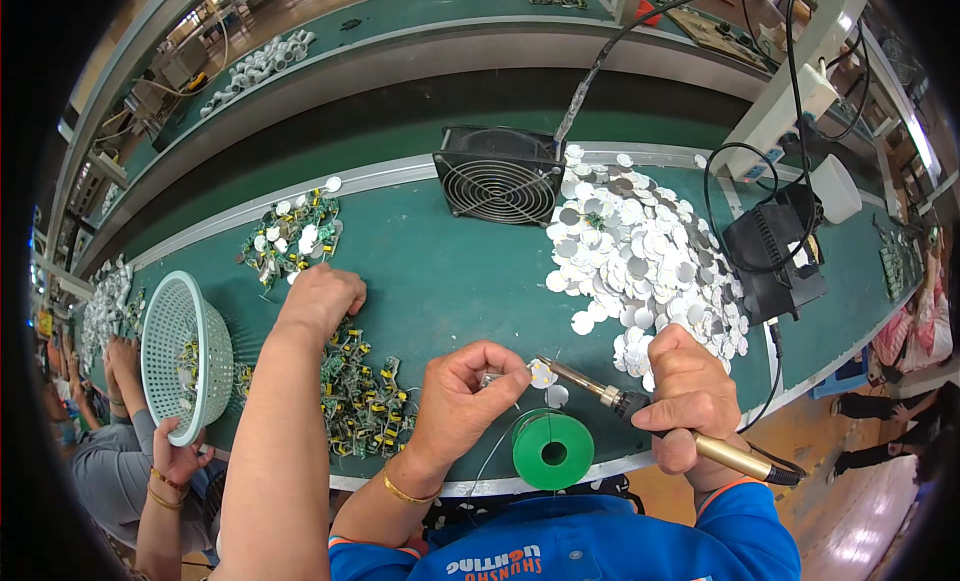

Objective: The person solders small circuit boards onto round LED plates using a soldering iron and solder wire.

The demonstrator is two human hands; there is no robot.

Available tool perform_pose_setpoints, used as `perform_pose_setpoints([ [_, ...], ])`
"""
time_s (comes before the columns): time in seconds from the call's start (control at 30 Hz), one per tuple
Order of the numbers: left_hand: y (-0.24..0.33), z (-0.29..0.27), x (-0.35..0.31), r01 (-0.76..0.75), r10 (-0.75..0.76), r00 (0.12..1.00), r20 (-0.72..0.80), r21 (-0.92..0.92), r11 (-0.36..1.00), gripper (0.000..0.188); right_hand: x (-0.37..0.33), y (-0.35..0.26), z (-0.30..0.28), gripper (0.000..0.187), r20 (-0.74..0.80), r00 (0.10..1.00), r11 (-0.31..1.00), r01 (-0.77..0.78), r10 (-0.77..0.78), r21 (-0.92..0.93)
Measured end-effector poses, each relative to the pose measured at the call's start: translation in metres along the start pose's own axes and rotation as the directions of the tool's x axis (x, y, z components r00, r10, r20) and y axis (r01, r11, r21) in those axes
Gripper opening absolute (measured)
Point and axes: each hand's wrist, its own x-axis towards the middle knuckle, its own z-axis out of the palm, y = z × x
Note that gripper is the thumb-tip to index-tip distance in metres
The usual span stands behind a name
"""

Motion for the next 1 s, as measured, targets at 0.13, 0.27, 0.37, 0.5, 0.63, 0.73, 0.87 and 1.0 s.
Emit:
perform_pose_setpoints([
  [0.13, 0.0037, 0.0021, -0.0024, 0.004, -0.003, 1.0, -0.004, 0.052, 0.999, 0.004, 0.0023, -0.0016, 0.0007, 0.009, 0.023, 0.999, 1.0, -0.022, 0.022, 0.009],
  [0.27, 0.0025, 0.0028, -0.0033, -0.062, 0.065, 0.998, -0.018, 0.126, 0.99, 0.004, 0.0041, -0.0031, 0.0008, 0.006, 0.059, 0.998, 0.999, -0.04, 0.039, 0.023],
  [0.37, 0.005, 0.0036, -0.0037, -0.052, 0.056, 0.998, -0.027, 0.11, 0.993, 0.004, 0.006, -0.0033, 0.0015, 0.011, 0.071, 0.996, 0.999, -0.048, 0.046, 0.019],
  [0.5, 0.0039, 0.0037, -0.0034, -0.037, 0.04, 0.999, -0.024, 0.109, 0.993, 0.004, 0.0067, -0.0038, 0.0014, 0.015, 0.075, 0.996, 0.999, -0.051, 0.05, 0.004],
  [0.63, 0.0004, 0.0012, -0.0032, -0.062, 0.067, 0.998, -0.021, 0.176, 0.982, 0.003, 0.0057, -0.0026, 0.0024, 0.016, 0.1, 0.994, 0.999, -0.04, 0.042, -0.015],
  [0.73, 0.0002, 0.0016, -0.0032, -0.065, 0.069, 0.997, -0.02, 0.162, 0.985, 0.004, 0.0032, -0.0011, 0.002, 0.013, 0.091, 0.996, 0.998, 0.002, 0.004, -0.067],
  [0.87, 0.0043, 0.0016, -0.0018, 0.009, -0.007, 1.0, -0.023, 0.088, 0.996, 0.004, 0.002, -0.0007, 0.0011, 0.01, 0.006, 1.0, 0.999, -0.004, 0.004, -0.039],
  [1.0, 0.0012, -0.0009, -0.0002, 0.011, -0.011, 1.0, -0.018, 0.042, 0.999, 0.006, -0.0017, 0.0015, 0.0017, 0.009, -0.007, 1.0, 0.998, 0.011, -0.012, -0.06],
])
